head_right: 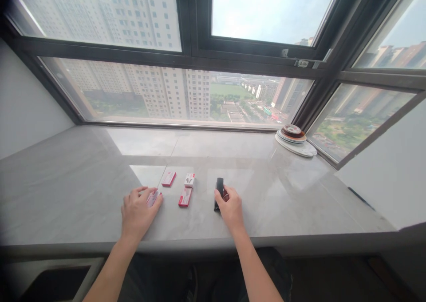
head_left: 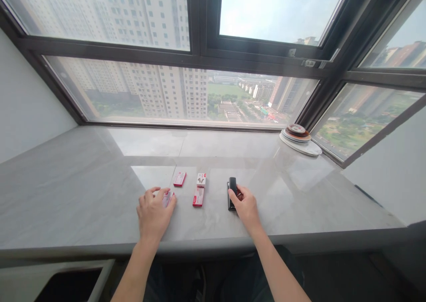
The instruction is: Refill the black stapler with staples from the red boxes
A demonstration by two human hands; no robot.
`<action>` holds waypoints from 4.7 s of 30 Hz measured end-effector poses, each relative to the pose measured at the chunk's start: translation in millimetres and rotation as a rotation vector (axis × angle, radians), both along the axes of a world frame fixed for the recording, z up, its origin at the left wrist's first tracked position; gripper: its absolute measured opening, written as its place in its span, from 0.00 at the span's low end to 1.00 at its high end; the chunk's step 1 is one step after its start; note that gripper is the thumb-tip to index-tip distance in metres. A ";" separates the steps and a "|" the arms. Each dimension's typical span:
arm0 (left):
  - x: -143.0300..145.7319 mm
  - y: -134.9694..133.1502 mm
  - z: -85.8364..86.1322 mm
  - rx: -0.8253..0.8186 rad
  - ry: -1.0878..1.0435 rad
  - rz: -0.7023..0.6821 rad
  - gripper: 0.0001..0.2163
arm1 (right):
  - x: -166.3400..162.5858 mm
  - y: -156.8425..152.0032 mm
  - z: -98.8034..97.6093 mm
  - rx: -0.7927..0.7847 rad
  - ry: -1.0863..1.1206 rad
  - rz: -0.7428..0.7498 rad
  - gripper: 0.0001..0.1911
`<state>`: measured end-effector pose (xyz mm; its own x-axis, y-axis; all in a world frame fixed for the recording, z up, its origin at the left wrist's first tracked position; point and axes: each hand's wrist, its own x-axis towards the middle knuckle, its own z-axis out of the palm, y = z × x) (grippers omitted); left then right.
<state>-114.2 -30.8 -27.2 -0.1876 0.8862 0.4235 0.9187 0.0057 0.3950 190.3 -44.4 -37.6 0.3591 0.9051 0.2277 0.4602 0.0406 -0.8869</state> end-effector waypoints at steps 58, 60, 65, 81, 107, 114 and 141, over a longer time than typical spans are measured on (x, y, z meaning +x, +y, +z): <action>36.5 -20.6 3.4 -0.123 -0.157 -0.634 0.12 | -39.4 -12.2 -1.7 -0.385 0.237 0.454 0.20; 36.5 -21.9 5.4 -0.132 -0.174 -0.636 0.11 | -29.1 -12.1 -2.2 -0.414 0.196 0.426 0.19; 40.6 -24.5 6.7 -0.137 -0.148 -0.611 0.12 | -7.3 -14.8 15.6 -0.343 -0.135 0.266 0.15; 43.3 -28.4 4.5 -0.100 -0.073 -0.611 0.19 | -82.8 25.0 9.6 -0.271 0.180 0.404 0.17; 41.5 -26.6 6.0 -0.044 -0.241 -0.469 0.06 | -22.4 -24.5 22.8 -0.267 -0.439 0.280 0.13; 53.3 -21.4 3.0 -0.076 -0.090 -0.460 0.13 | -32.9 -22.3 16.1 -0.266 -0.396 0.357 0.07; 78.1 -33.3 5.6 -0.039 0.007 -0.469 0.20 | 8.6 45.1 50.9 -0.130 0.130 0.621 0.25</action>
